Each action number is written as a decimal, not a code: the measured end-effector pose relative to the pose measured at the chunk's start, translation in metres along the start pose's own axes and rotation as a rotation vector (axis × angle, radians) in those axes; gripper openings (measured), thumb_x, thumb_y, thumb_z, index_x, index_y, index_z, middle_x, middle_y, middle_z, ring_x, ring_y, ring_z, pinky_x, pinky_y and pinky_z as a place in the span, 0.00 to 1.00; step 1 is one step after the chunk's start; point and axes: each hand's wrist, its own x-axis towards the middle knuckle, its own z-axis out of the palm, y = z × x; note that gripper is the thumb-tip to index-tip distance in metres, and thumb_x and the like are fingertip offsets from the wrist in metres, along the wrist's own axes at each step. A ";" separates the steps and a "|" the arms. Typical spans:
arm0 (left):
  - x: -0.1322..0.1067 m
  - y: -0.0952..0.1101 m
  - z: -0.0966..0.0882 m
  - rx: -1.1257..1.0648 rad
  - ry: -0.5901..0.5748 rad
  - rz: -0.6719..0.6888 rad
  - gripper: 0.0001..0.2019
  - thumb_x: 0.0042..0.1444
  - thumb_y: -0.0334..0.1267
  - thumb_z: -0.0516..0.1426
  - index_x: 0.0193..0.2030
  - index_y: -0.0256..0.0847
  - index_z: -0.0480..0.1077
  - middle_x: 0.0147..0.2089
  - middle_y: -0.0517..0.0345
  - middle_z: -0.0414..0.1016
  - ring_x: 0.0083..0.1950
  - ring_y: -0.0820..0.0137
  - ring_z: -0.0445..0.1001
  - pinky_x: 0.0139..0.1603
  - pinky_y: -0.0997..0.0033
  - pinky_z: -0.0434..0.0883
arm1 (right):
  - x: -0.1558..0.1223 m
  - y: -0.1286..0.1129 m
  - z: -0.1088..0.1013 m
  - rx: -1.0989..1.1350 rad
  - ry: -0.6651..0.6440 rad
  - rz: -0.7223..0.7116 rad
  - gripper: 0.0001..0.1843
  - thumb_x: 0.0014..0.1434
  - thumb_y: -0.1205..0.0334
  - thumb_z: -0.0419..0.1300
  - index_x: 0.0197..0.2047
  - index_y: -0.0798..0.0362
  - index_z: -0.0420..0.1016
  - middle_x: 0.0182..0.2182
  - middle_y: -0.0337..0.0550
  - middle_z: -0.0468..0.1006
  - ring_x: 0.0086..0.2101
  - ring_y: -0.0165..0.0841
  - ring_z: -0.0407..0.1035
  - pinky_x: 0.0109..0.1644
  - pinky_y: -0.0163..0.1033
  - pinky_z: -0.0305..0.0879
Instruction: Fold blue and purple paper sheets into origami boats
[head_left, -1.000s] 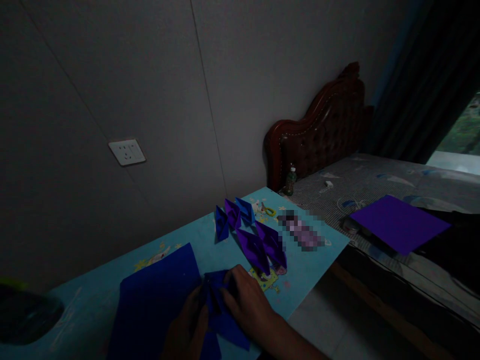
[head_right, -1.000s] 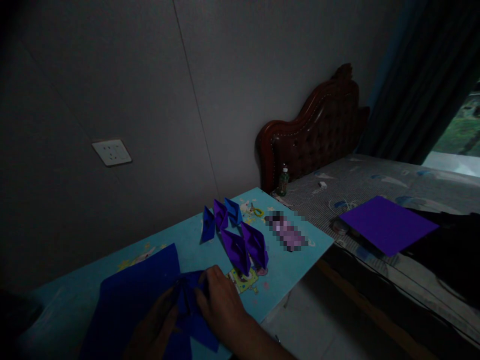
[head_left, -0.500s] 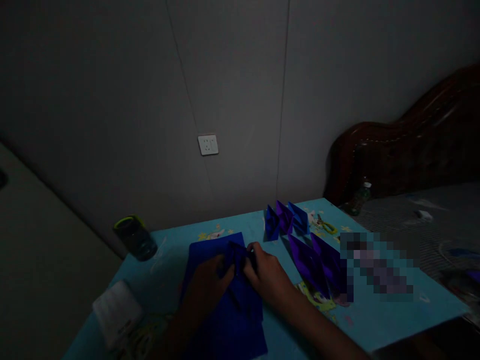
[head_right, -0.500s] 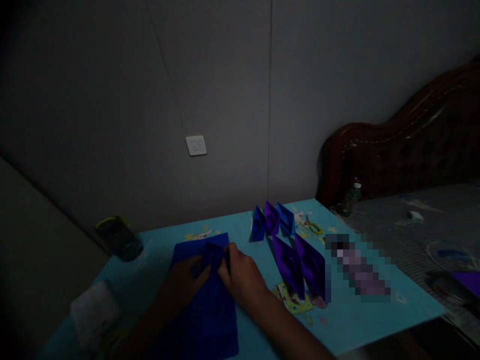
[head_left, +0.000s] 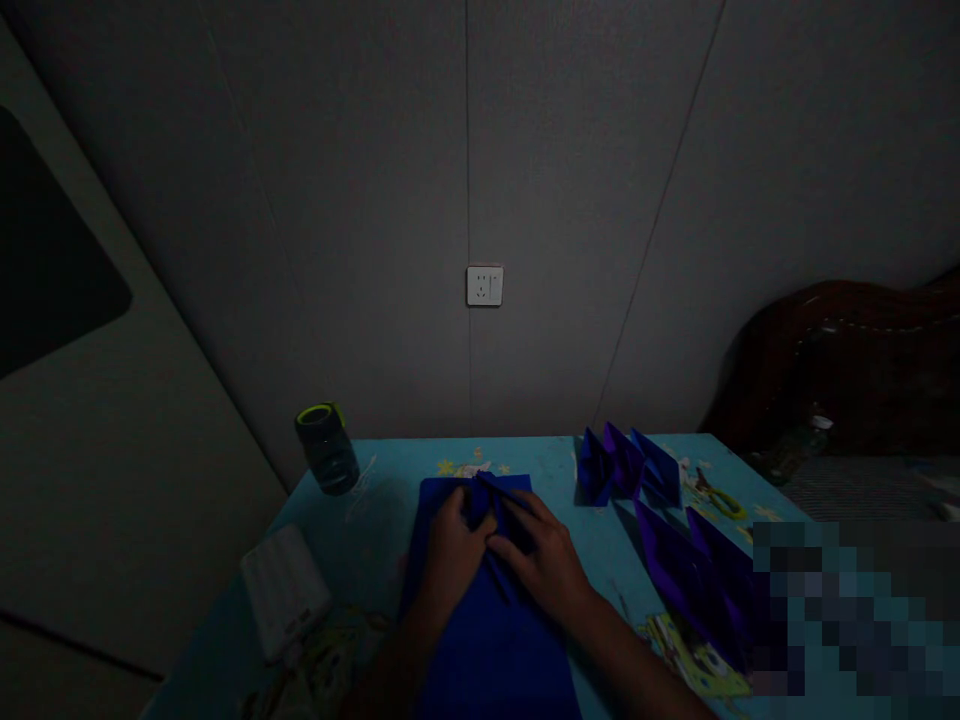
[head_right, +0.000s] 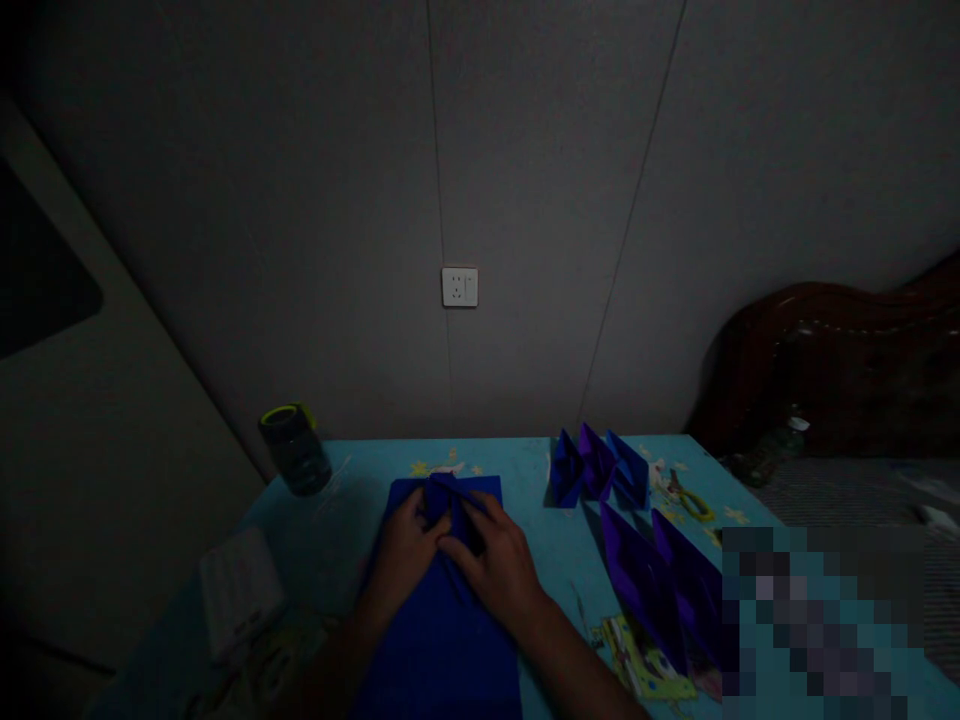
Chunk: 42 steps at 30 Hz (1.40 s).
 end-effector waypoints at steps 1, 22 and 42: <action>0.000 -0.004 0.002 0.045 0.029 0.018 0.13 0.51 0.35 0.58 0.45 0.38 0.70 0.41 0.50 0.78 0.41 0.63 0.77 0.42 0.66 0.72 | -0.003 0.000 0.001 -0.005 0.017 0.013 0.24 0.60 0.53 0.62 0.58 0.51 0.71 0.55 0.52 0.72 0.53 0.42 0.69 0.58 0.50 0.66; -0.012 0.004 -0.013 -0.416 -0.200 -0.116 0.16 0.53 0.46 0.60 0.42 0.36 0.75 0.43 0.51 0.80 0.44 0.61 0.77 0.46 0.67 0.71 | 0.003 0.026 -0.016 0.456 0.226 0.493 0.23 0.58 0.44 0.59 0.45 0.55 0.77 0.32 0.43 0.79 0.34 0.37 0.71 0.37 0.38 0.67; -0.004 -0.007 -0.013 -0.206 0.088 -0.071 0.16 0.54 0.50 0.56 0.38 0.39 0.73 0.39 0.53 0.79 0.42 0.62 0.76 0.47 0.65 0.70 | 0.000 0.034 -0.021 0.544 0.224 0.512 0.17 0.58 0.49 0.57 0.45 0.52 0.70 0.29 0.40 0.78 0.27 0.34 0.71 0.29 0.36 0.64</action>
